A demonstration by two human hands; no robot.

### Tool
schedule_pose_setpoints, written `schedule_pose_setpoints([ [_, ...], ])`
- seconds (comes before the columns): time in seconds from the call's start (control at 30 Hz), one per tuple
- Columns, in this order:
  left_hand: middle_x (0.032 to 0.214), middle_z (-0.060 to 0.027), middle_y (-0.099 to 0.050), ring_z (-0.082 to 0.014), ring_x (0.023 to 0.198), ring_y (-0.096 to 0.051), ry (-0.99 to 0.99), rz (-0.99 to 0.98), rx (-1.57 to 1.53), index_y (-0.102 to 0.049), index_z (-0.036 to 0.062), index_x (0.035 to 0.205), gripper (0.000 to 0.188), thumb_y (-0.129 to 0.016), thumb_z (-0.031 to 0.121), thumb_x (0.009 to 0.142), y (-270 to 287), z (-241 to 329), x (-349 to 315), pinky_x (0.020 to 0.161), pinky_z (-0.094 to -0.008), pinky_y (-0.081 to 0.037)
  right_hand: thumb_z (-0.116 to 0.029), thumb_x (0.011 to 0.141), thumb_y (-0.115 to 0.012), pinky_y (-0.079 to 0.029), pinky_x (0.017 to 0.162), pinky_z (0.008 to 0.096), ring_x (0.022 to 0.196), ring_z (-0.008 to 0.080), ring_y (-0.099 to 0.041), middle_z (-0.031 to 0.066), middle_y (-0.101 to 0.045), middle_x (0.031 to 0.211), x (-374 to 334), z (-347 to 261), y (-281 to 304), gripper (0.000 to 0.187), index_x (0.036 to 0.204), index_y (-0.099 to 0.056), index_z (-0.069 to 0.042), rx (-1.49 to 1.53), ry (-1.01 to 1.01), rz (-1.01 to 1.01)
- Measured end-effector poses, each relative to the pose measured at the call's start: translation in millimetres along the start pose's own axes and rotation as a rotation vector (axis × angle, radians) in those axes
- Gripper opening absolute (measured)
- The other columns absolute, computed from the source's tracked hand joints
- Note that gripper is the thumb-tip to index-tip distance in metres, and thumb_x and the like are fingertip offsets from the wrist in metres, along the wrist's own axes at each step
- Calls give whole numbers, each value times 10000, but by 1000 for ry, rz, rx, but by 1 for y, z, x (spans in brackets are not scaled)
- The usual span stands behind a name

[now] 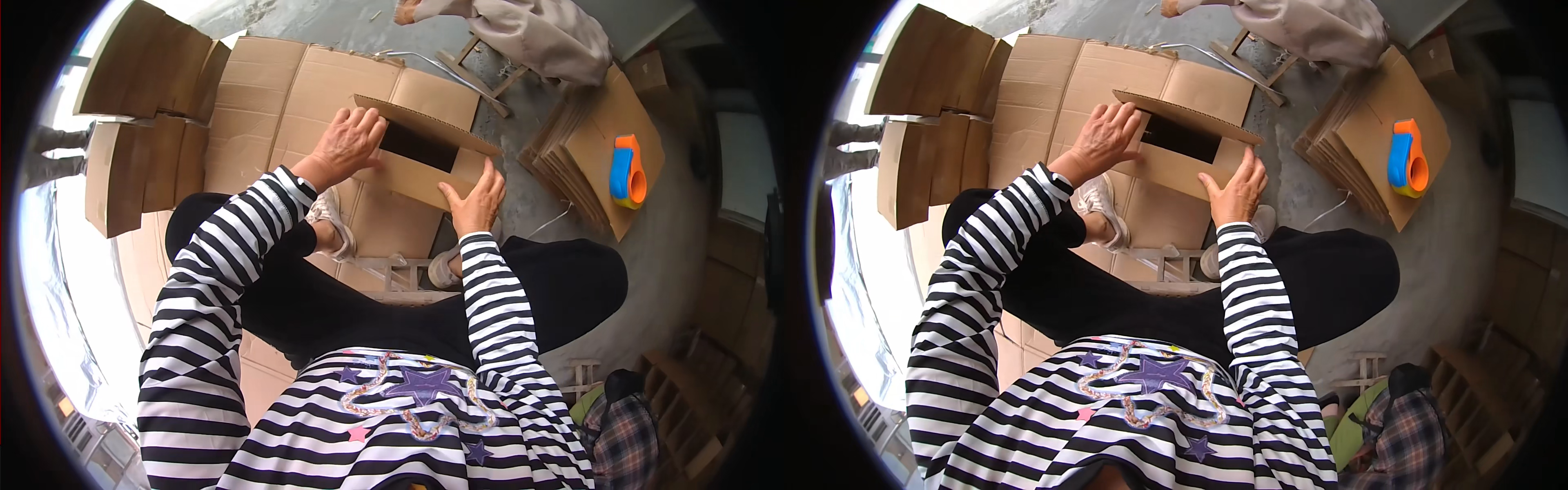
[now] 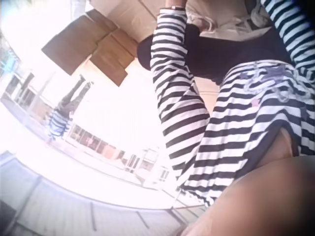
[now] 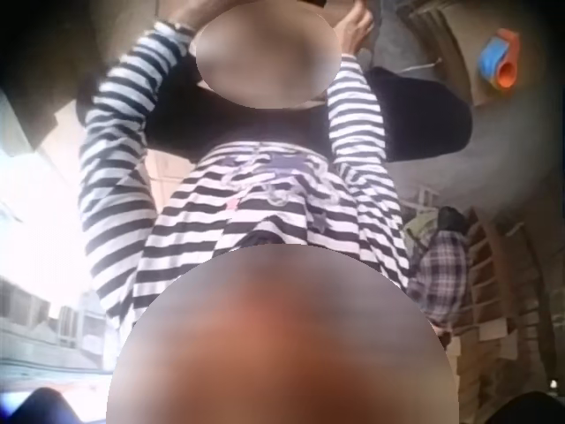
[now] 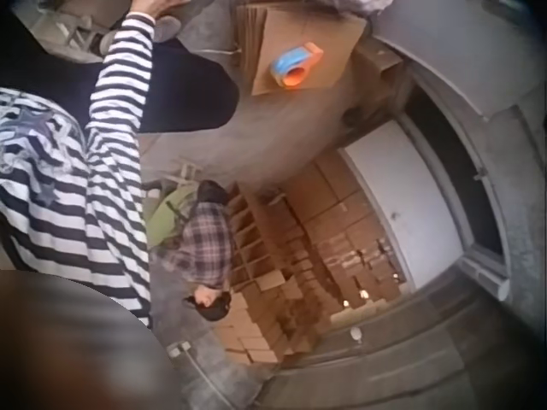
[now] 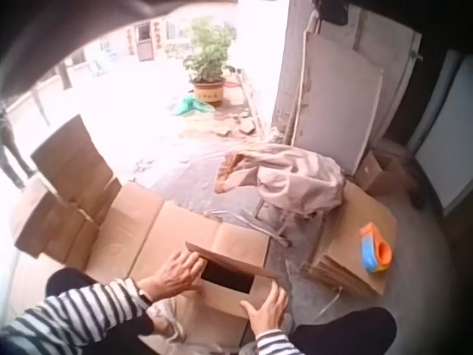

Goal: The recorder is folding flat cardboard pieces into boxes and sealing them with tape.

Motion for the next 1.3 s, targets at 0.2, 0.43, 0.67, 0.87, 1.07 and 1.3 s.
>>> schedule_pose_setpoints([
  [0.2, 1500, -104, -223, -278, 1394, -201, -90, 128, 49, -184, 52, 1448, 1171, -778, 492, 540, 9, -4, 5, 1121, -517, -154, -407, 630, -826, -329, 1030, 441, 1247, 408, -360, 300, -343, 1332, -3, 1, -3, 1166, 1443, -95, -1, 162, -302, -146],
  [0.43, 1463, -143, -291, -308, 1353, -282, -290, 8, 116, -407, 14, 1307, 526, -515, 111, 802, -32, 5, -24, 1056, -491, -297, -420, 667, -807, -256, 1094, 426, 1337, 388, -261, 268, -222, 1450, -8, 16, -14, 1184, 1464, -4, -69, 352, -259, -172],
  [0.67, 1488, -162, -213, -330, 1372, -223, -286, -177, -38, -290, 187, 1423, 860, -733, 379, 711, 5, -19, -19, 1044, -528, -295, -372, 707, -786, -311, 1059, 422, 1281, 384, -337, 245, -298, 1402, -5, 20, -10, 1064, 1462, -93, -85, 375, -121, -148],
  [0.87, 1468, -265, -134, -428, 1001, -587, -192, -57, -266, -241, 298, 1441, 953, -782, 206, 662, -22, -16, -31, 792, -426, -543, -338, 790, -718, -326, 1048, 416, 1282, 360, -359, 224, -326, 1410, 3, 27, -22, 900, 1453, -166, -81, 379, 0, -54],
  [1.07, 1418, -300, -232, -404, 935, -595, 320, 166, -570, -297, 127, 1421, 924, -788, 175, 640, -14, 59, -83, 749, -413, -528, -332, 931, -528, -378, 1002, 340, 1201, 298, -487, 149, -505, 1311, 102, -8, 0, 514, 1369, -407, -91, 333, 310, -268],
  [1.3, 1408, -285, -239, -444, 1051, -536, 632, 146, -791, -252, -29, 1399, 867, -742, 258, 744, -22, 156, -101, 793, -412, -512, -316, 965, -433, -424, 939, 368, 1158, 302, -512, 148, -530, 1273, 142, -27, -42, 474, 1393, -346, -132, 81, 590, -634],
])
Point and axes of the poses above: each hand's wrist, its own x-axis towards the middle knuckle, its own y-axis out of the back of the hand, z = x × y, the point moved 1 cm from there along x, towards the middle knuckle
